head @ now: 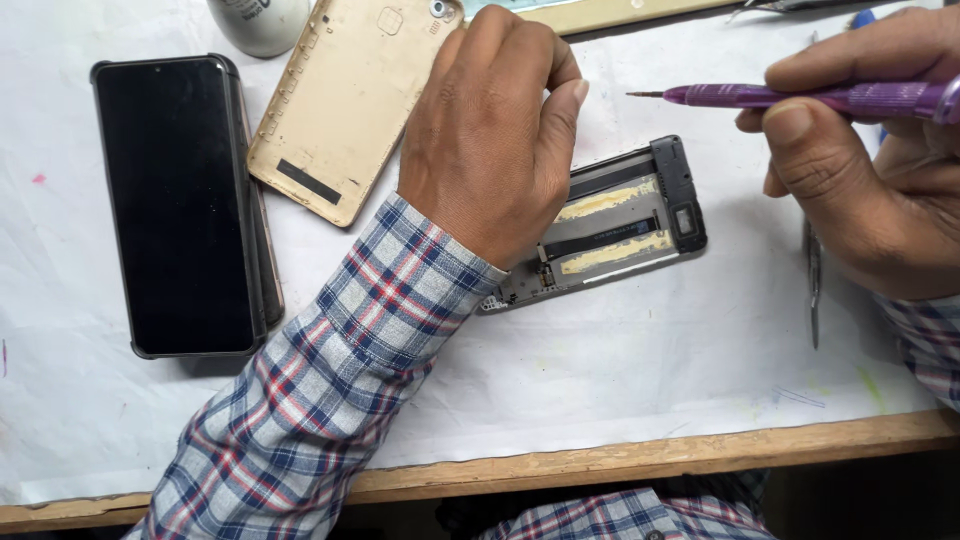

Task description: The person repairs a disassembled smartphone on a workbench. They use a purple precision screwdriver to work on the phone's internal components, manipulate a flex cable and the motherboard with their fingers, reposition the phone frame, and finally scrape and clean the inside of the phone chassis with a blue plastic pry tool.

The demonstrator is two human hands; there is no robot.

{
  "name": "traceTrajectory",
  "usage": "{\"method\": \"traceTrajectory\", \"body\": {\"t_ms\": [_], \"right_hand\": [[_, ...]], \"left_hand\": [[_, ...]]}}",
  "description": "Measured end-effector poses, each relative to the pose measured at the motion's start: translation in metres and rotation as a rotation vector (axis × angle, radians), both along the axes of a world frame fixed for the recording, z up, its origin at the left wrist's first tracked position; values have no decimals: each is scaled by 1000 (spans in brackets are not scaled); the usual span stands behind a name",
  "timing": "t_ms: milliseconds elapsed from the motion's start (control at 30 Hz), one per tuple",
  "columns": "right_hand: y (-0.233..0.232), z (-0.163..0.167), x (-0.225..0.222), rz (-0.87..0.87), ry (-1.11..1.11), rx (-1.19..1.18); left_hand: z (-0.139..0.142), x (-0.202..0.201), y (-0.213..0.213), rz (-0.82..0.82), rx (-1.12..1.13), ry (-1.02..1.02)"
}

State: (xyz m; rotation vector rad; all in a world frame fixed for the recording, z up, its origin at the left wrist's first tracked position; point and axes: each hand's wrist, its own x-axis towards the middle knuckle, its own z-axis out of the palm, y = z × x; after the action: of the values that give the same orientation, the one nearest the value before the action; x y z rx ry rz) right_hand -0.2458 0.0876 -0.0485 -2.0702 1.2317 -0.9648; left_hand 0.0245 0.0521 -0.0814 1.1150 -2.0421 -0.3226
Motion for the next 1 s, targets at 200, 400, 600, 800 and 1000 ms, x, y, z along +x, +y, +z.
{"method": "traceTrajectory", "body": {"t_ms": [200, 400, 600, 800, 1000], "right_hand": [[1, -1, -4, -12, 95, 16], [3, -17, -18, -53, 126, 31], [-6, -20, -35, -122, 203, 66], [-20, -4, -31, -62, 475, -126], [-27, 13, -12, 6, 560, -246]], "left_hand": [[0, 2, -1, 27, -31, -86], [1, 7, -4, 19, -15, -7], [42, 13, 8, -142, 83, -117], [50, -10, 33, -114, 107, -335], [51, -17, 41, -83, 136, -390]]}}
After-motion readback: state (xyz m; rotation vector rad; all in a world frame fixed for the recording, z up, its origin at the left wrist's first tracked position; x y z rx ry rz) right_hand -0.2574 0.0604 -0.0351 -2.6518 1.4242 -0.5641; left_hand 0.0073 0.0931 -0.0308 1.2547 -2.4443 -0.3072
